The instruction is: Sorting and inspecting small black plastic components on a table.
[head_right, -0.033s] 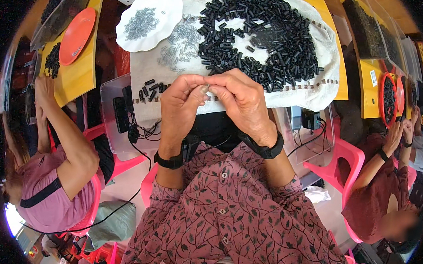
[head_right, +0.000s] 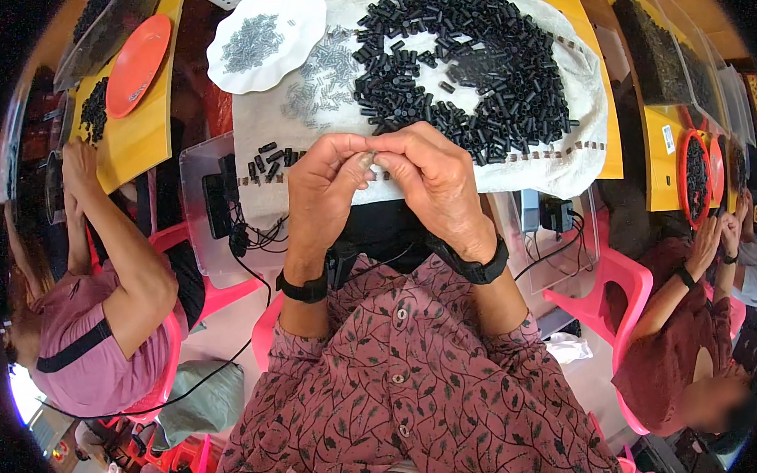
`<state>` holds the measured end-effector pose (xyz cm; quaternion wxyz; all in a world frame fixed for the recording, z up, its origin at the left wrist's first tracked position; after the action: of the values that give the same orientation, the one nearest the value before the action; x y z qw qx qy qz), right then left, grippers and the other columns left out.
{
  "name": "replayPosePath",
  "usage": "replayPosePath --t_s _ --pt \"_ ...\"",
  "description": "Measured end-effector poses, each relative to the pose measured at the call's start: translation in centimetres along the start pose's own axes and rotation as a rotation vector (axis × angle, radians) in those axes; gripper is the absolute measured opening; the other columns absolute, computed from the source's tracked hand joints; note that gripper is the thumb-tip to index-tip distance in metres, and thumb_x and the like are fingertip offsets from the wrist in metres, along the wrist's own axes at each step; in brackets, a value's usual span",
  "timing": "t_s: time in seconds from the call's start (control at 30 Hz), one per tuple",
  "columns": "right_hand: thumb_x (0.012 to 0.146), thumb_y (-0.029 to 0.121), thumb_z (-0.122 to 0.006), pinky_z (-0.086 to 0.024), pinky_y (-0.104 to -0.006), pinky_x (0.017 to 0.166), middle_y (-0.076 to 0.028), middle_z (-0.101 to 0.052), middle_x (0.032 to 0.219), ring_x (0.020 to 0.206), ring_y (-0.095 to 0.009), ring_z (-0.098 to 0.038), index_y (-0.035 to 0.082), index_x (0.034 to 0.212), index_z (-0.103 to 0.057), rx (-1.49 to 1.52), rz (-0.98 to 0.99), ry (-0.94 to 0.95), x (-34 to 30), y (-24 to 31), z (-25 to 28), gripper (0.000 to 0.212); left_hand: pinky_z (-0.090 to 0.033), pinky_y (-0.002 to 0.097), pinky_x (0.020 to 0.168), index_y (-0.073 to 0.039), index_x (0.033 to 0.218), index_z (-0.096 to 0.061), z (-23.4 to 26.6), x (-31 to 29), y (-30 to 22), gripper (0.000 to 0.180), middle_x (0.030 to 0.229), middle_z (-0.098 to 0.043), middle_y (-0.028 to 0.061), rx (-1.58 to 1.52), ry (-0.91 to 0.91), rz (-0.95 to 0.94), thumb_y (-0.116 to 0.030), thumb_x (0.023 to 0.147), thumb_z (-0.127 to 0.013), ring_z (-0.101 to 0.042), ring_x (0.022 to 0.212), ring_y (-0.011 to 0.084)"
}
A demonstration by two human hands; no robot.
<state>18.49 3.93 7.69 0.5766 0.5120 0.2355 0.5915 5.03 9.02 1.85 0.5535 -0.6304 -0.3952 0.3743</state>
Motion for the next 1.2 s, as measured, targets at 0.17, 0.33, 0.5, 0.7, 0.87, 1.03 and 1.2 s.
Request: replayPosePath --t_s 0.17,0.33,0.5,0.7,0.87,1.03,1.2 --pt "0.088 -0.004 -0.07 -0.051 -0.0306 0.063 -0.011 -0.067 0.087 0.075 -0.023 -0.066 0.0 0.097 -0.069 -0.048 -0.041 0.006 -0.4 -0.9 0.3 0.011 -0.052 0.0208 0.07 0.001 0.112 -0.065 -0.6 -0.1 0.0 0.014 0.095 -0.07 0.0033 -0.065 0.04 0.067 -0.001 0.098 -0.063 -0.063 0.079 0.0063" --pt "0.087 -0.005 -0.07 -0.051 -0.0315 0.062 -0.011 -0.066 0.087 0.073 -0.023 -0.066 0.0 0.097 -0.069 -0.045 -0.059 -0.046 -0.8 -0.7 0.5 0.011 -0.052 0.0212 0.07 0.001 0.111 -0.066 -0.9 -0.1 0.0 0.013 0.096 -0.071 0.0038 -0.002 0.07 0.048 -0.001 0.099 -0.062 -0.064 0.079 0.0064" --pt "0.086 -0.004 -0.071 -0.051 -0.0316 0.061 -0.01 -0.066 0.086 0.073 -0.022 -0.066 0.001 0.099 -0.069 -0.091 0.044 -0.053 -0.5 0.5 0.8 0.014 -0.052 0.0211 0.07 0.001 0.111 -0.066 -0.9 -0.2 0.4 0.013 0.096 -0.071 0.0037 -0.01 0.057 0.075 -0.002 0.098 -0.063 -0.064 0.08 0.0064" --pt "0.087 -0.005 -0.069 -0.051 -0.0304 0.061 -0.009 -0.065 0.085 0.071 -0.021 -0.065 0.001 0.096 -0.068 -0.074 0.044 -0.021 -0.7 0.4 0.7 0.011 -0.052 0.0205 0.069 0.0 0.114 -0.065 -0.8 -0.2 0.7 0.016 0.096 -0.071 0.0032 -0.067 0.068 0.091 -0.002 0.098 -0.063 -0.064 0.08 0.0066" --pt "0.088 -0.003 -0.068 -0.05 -0.0296 0.06 -0.01 -0.063 0.083 0.067 -0.019 -0.064 -0.001 0.093 -0.066 -0.082 -0.097 -0.064 -1.0 -1.0 1.4 0.006 -0.05 0.0256 0.066 -0.001 0.106 -0.067 1.2 0.2 -0.4 0.011 0.092 -0.07 0.0051 0.403 -0.124 -0.15 -0.002 0.096 -0.064 -0.065 0.076 0.0118" --pt "0.089 -0.002 -0.068 -0.05 -0.0297 0.059 -0.009 -0.063 0.083 0.066 -0.017 -0.063 -0.002 0.094 -0.066 -0.117 -0.086 -0.124 -0.9 -1.0 2.1 0.005 -0.05 0.037 0.065 -0.003 0.098 -0.068 -0.4 0.1 -3.6 0.01 0.086 -0.064 0.0128 0.781 -0.177 -0.47 -0.001 0.088 -0.068 -0.064 0.074 0.0286" --pt "0.088 -0.002 -0.068 -0.05 -0.0301 0.059 -0.01 -0.063 0.082 0.065 -0.018 -0.063 -0.002 0.093 -0.065 -0.105 -0.084 -0.127 -1.0 -1.4 2.0 0.005 -0.049 0.0406 0.064 -0.004 0.092 -0.068 -1.4 0.2 -3.4 0.009 0.085 -0.06 0.0131 0.853 -0.163 -0.466 -0.003 0.085 -0.072 -0.063 0.074 0.0332"
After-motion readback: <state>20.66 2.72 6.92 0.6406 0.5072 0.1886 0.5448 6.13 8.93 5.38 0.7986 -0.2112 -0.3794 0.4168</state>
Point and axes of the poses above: each hand's wrist, its own x-axis towards the middle knuckle, its own z-axis out of the back of the hand, y = z × x, the point moved 9 cm from there along x, towards the middle knuckle
